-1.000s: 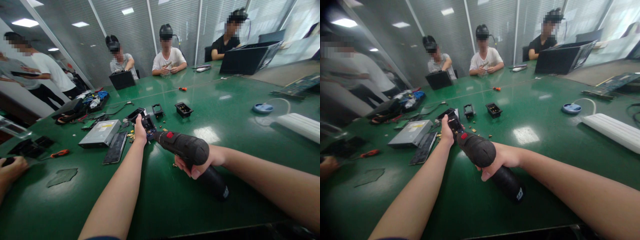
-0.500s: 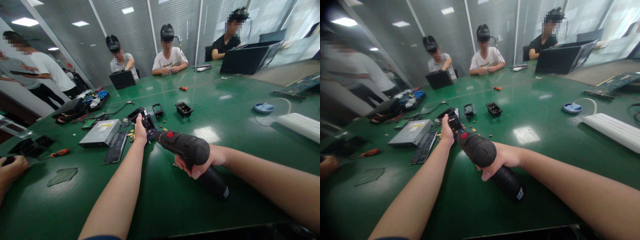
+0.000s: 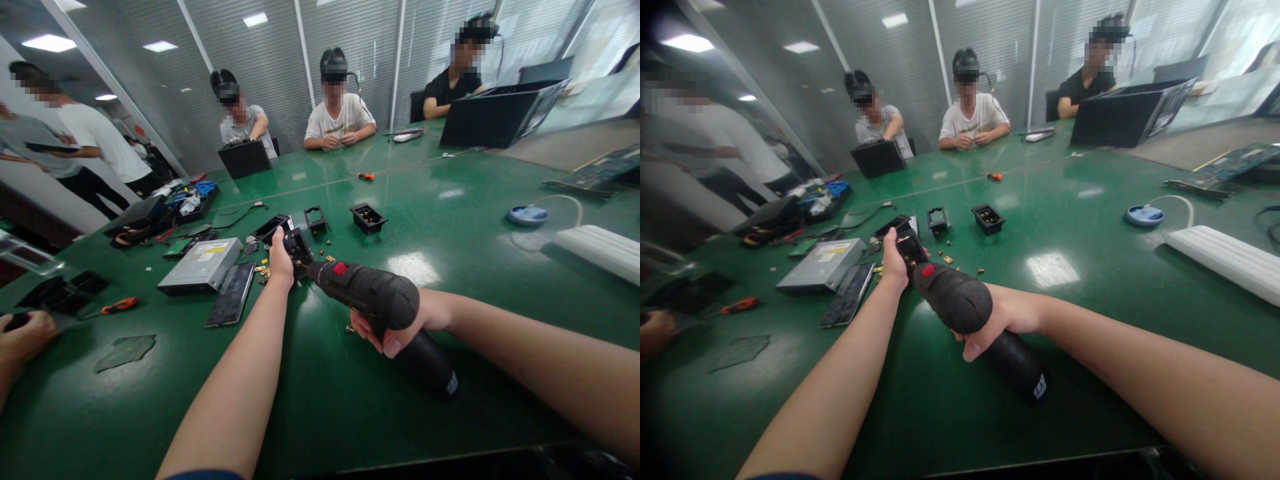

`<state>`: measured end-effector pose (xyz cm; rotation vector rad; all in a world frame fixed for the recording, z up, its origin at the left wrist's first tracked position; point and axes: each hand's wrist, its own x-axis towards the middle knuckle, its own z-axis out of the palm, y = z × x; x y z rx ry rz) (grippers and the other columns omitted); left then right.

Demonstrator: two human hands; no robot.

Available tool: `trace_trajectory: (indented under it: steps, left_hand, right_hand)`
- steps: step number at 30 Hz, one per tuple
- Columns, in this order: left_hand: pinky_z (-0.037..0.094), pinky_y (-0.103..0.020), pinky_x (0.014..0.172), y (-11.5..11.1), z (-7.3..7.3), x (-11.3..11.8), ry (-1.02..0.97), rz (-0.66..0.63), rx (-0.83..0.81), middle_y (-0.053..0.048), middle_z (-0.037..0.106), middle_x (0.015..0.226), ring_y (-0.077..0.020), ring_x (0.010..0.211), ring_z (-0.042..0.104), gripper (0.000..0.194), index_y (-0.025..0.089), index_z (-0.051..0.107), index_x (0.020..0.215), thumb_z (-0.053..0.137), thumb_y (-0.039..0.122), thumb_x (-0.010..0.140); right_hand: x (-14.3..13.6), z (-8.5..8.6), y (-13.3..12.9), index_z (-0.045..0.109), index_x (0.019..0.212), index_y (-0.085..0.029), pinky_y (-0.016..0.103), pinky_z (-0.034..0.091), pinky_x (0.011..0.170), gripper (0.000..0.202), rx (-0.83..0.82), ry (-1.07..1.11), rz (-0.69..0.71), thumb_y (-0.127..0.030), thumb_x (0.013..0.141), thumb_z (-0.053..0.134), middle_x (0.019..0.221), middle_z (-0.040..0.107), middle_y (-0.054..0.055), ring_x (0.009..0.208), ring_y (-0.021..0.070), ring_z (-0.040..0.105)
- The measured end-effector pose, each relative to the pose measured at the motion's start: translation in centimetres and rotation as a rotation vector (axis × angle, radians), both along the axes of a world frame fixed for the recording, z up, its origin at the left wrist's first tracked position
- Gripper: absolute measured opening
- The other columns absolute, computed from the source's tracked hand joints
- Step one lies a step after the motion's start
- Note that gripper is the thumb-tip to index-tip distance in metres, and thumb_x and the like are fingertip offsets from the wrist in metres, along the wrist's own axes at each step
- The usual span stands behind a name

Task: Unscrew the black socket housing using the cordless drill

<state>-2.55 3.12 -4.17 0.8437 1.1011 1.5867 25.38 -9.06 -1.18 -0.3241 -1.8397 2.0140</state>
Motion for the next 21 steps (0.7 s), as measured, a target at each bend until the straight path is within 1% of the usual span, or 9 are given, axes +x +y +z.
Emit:
trace_trajectory:
  steps: [3,9,13,17,21]
  left_hand:
    - [0.076,-0.043,0.079,0.06,-0.06,0.06,0.015,0.041,-0.007,-0.013,0.088,0.089,-0.0393,0.101,0.095,0.074,0.023,0.08,0.099,0.082,0.097,0.087]
    - [0.076,-0.042,0.081,0.07,-0.08,0.02,0.008,0.038,-0.021,-0.013,0.09,0.094,-0.0383,0.101,0.094,0.075,0.023,0.082,0.107,0.084,0.095,0.087]
    - [0.075,-0.042,0.08,0.01,0.0,0.05,-0.005,0.035,-0.031,-0.012,0.09,0.092,-0.0376,0.099,0.094,0.076,0.022,0.083,0.109,0.081,0.096,0.09]
    - [0.076,-0.042,0.08,-0.12,0.08,0.2,-0.013,0.028,-0.027,-0.012,0.089,0.091,-0.0385,0.1,0.094,0.072,0.023,0.082,0.105,0.082,0.094,0.09]
    - [0.076,-0.042,0.081,-0.08,0.07,0.23,-0.008,0.039,-0.02,-0.013,0.09,0.094,-0.0386,0.101,0.094,0.073,0.022,0.082,0.106,0.083,0.093,0.09]
  right_hand:
    - [-0.05,0.15,-0.09,0.079,0.091,-0.02,0.038,0.06,0.086,0.053,0.004,-0.003,-0.006,-0.045,0.066,0.119,0.087,0.082,-0.002,0.076,0.0193,0.075]
    - [-0.13,0.05,-0.01,0.077,0.089,-0.021,0.039,0.061,0.082,0.056,0.048,0.018,0.002,-0.053,0.069,0.118,0.082,0.08,-0.002,0.073,0.0198,0.074]
    - [-0.03,0.03,0.08,0.078,0.091,-0.021,0.039,0.061,0.085,0.054,0.067,0.003,0.014,-0.052,0.071,0.118,0.08,0.081,-0.004,0.073,0.0192,0.075]
    - [0.08,-0.18,0.13,0.078,0.092,-0.021,0.039,0.06,0.082,0.054,0.036,0.025,0.025,-0.05,0.07,0.119,0.081,0.081,-0.003,0.071,0.0194,0.075]
    - [0.11,-0.25,0.13,0.079,0.091,-0.021,0.04,0.06,0.086,0.052,0.032,0.02,0.018,-0.047,0.07,0.119,0.083,0.081,-0.002,0.075,0.02,0.075]
